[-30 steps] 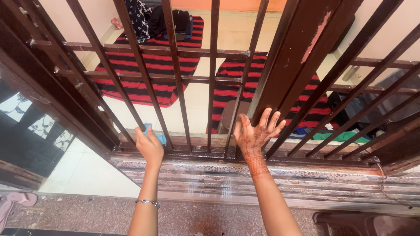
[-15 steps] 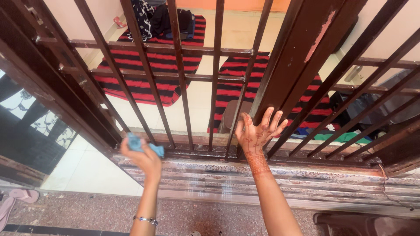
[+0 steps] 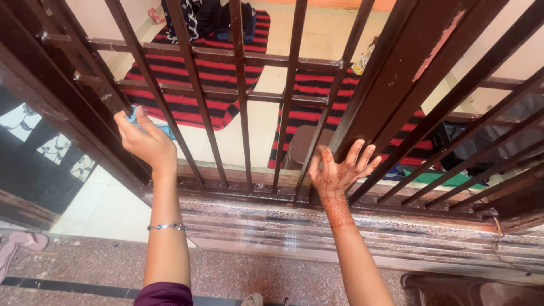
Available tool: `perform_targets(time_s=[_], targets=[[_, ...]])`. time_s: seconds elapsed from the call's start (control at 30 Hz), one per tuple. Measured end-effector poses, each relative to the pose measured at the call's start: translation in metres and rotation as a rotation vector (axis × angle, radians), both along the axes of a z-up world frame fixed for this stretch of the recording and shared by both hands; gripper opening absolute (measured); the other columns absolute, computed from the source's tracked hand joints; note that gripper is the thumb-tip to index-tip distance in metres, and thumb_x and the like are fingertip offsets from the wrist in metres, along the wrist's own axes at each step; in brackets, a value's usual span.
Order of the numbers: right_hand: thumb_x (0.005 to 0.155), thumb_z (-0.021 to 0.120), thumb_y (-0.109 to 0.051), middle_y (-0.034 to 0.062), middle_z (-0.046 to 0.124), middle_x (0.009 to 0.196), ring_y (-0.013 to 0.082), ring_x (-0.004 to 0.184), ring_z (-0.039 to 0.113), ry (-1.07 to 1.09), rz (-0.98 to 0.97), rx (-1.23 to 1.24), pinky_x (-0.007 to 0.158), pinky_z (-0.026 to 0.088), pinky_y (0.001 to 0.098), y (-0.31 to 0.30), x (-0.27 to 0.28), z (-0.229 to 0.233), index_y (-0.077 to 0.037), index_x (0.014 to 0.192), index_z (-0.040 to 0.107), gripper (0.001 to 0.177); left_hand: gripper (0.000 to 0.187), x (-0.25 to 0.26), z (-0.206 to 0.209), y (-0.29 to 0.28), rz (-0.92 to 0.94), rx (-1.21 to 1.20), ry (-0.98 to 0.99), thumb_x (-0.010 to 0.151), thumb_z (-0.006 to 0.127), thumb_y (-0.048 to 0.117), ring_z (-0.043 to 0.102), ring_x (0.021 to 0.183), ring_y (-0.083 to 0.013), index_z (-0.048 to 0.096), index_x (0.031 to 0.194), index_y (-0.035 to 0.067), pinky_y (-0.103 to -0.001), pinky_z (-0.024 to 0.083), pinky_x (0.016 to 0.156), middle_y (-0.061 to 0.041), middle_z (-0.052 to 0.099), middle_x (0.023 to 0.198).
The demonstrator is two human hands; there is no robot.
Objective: The person wipes the vertical metal bars and horizontal frame of a gate using a blue cloth, moving the cloth up and down the bars and along the bottom rail.
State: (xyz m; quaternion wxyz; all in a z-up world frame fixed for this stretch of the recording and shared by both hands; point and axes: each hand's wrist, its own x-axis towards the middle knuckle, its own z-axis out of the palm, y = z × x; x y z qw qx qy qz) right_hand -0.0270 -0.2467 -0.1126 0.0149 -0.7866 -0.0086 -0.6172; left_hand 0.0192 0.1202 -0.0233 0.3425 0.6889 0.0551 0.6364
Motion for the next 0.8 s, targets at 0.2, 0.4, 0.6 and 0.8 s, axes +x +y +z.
perform_targets(time_s=[0.2, 0.4, 0.6, 0.8], targets=[[0.093, 0.081, -0.02, 0.0206, 0.021, 0.169, 0.0477, 0.158, 0.011, -0.012, 0.022, -0.004, 0.127, 0.011, 0.0721, -0.001, -0.001, 0.002, -0.026, 0.097, 0.072, 0.011, 0.022, -0.006, -0.02, 0.007, -0.039, 0.022, 0.098, 0.114, 0.056, 0.017, 0.065, 0.087, -0.0413, 0.055, 0.112, -0.005, -0.049, 0.046, 0.074, -0.023, 0.065, 0.094], [0.095, 0.082, -0.018, 0.0222, 0.021, 0.169, 0.049, 0.158, 0.011, -0.015, 0.038, -0.012, 0.126, 0.011, 0.0737, -0.002, -0.003, 0.003, -0.025, 0.1, 0.071, 0.015, 0.02, -0.014, -0.049, 0.004, -0.098, -0.021, 0.138, 0.111, 0.056, 0.014, 0.068, 0.087, -0.0396, 0.055, 0.113, -0.006, -0.048, 0.049, 0.073, -0.023, 0.066, 0.096], [0.09, 0.078, -0.014, 0.0232, 0.025, 0.167, 0.0474, 0.158, 0.016, -0.064, 0.049, -0.013, 0.126, 0.013, 0.0726, 0.004, -0.005, 0.016, -0.019, 0.113, 0.066, 0.026, 0.025, -0.024, -0.11, 0.004, -0.099, -0.069, 0.342, 0.109, 0.057, 0.016, 0.064, 0.093, -0.0436, 0.053, 0.116, -0.008, -0.049, 0.048, 0.079, -0.027, 0.064, 0.102], [0.098, 0.07, -0.014, 0.0219, 0.03, 0.159, 0.0404, 0.147, 0.023, 0.083, 0.283, 0.269, 0.122, 0.022, 0.0608, 0.027, -0.048, 0.055, -0.011, 0.12, 0.059, 0.025, 0.036, -0.032, -0.172, 0.015, -0.15, -0.013, 0.549, 0.107, 0.058, 0.017, 0.056, 0.102, -0.0464, 0.048, 0.126, -0.013, -0.052, 0.043, 0.089, -0.031, 0.06, 0.106]])
